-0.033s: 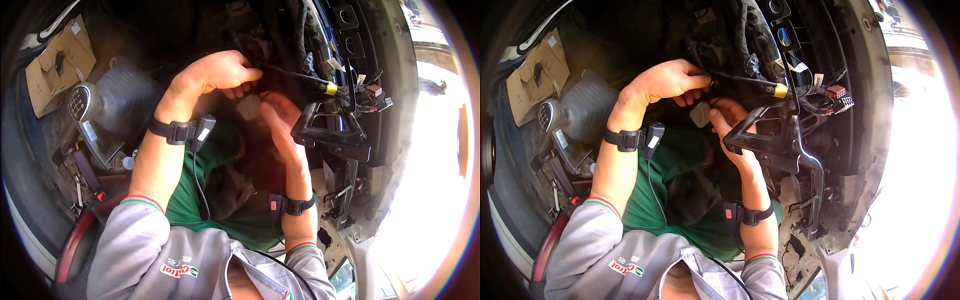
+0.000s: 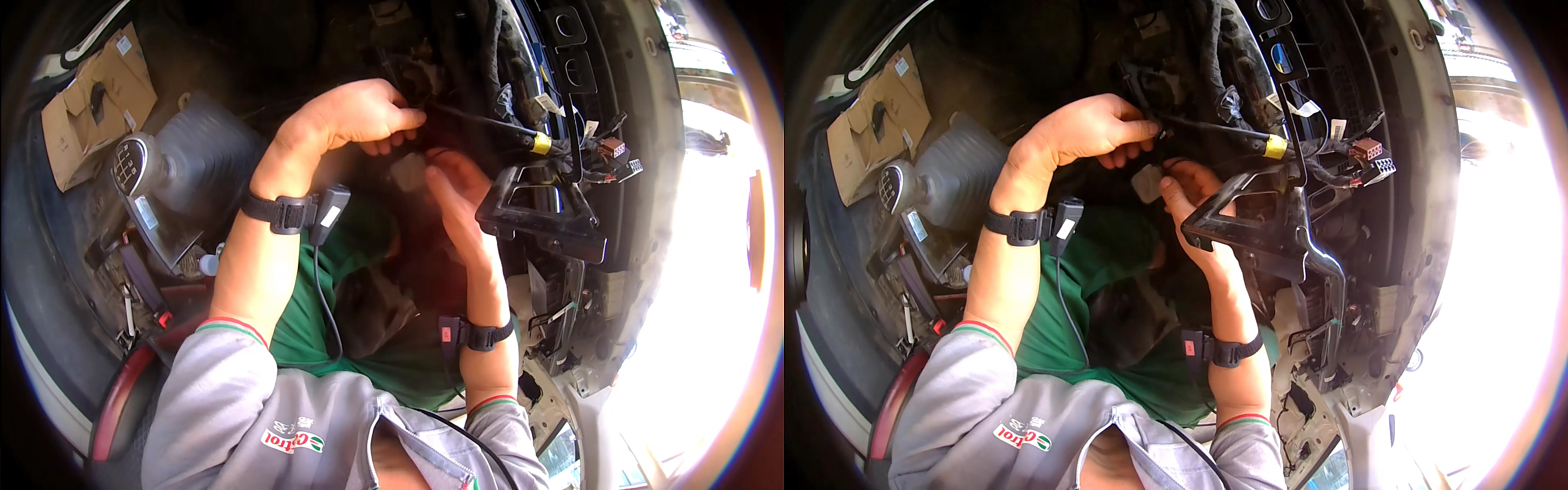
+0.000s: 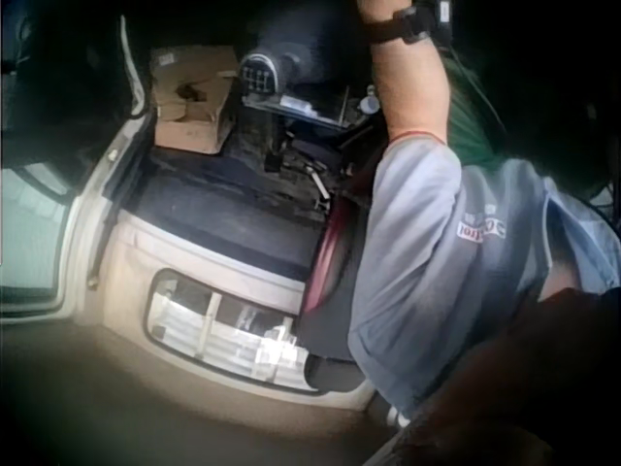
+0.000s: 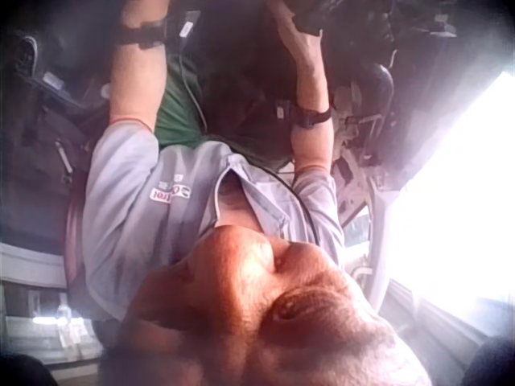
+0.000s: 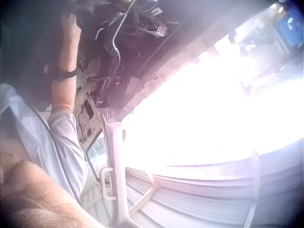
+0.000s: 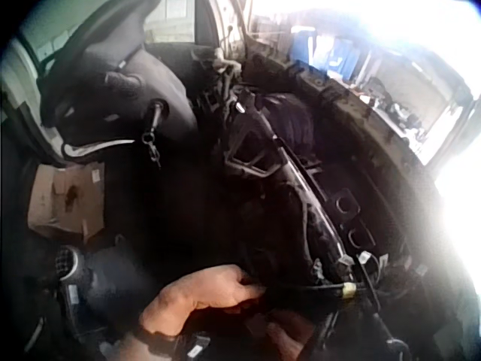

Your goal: The person works on wiring and components inside the dashboard of a vehicle, handling wires and a small black box.

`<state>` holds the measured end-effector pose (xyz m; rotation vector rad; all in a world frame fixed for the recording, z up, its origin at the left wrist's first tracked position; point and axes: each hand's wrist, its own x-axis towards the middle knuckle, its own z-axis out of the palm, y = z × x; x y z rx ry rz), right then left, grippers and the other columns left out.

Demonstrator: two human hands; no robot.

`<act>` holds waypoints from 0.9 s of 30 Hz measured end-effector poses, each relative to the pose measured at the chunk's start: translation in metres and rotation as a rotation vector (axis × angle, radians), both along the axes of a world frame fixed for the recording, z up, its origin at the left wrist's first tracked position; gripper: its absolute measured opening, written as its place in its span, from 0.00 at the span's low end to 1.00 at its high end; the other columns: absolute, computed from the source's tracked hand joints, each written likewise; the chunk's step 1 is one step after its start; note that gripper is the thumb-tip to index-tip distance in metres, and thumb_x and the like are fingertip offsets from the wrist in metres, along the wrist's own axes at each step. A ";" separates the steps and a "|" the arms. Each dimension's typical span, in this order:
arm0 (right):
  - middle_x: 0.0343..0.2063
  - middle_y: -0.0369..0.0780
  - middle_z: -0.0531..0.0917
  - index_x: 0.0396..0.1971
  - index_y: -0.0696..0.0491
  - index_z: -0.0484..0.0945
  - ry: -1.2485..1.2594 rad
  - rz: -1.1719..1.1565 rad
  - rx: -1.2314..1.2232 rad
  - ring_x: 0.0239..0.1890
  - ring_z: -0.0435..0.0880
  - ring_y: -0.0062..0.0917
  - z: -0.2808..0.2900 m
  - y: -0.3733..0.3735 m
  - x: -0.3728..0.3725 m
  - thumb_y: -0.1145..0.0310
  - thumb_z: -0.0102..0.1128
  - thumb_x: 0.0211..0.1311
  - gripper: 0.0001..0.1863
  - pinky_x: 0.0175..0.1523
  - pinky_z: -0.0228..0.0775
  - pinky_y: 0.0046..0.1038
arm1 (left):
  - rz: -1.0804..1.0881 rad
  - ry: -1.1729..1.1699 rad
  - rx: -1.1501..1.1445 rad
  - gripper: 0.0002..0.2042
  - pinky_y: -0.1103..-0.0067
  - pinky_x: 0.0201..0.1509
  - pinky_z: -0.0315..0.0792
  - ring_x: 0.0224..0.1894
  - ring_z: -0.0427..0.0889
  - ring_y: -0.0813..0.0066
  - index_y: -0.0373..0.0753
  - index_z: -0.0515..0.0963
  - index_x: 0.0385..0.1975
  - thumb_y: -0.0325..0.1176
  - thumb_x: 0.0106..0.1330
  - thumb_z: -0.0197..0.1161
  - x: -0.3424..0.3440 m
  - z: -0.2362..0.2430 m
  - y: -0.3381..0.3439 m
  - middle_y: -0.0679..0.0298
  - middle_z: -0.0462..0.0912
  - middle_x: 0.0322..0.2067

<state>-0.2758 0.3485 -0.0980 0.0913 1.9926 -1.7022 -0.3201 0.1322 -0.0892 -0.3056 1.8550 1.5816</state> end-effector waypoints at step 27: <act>0.22 0.33 0.81 0.35 0.56 0.79 0.360 -0.007 0.490 0.24 0.78 0.17 0.005 0.007 0.009 0.61 0.72 0.62 0.15 0.32 0.69 0.22 | -0.067 0.234 -0.279 0.17 0.75 0.49 0.75 0.40 0.84 0.66 0.32 0.84 0.40 0.38 0.56 0.70 -0.003 -0.024 -0.009 0.55 0.87 0.36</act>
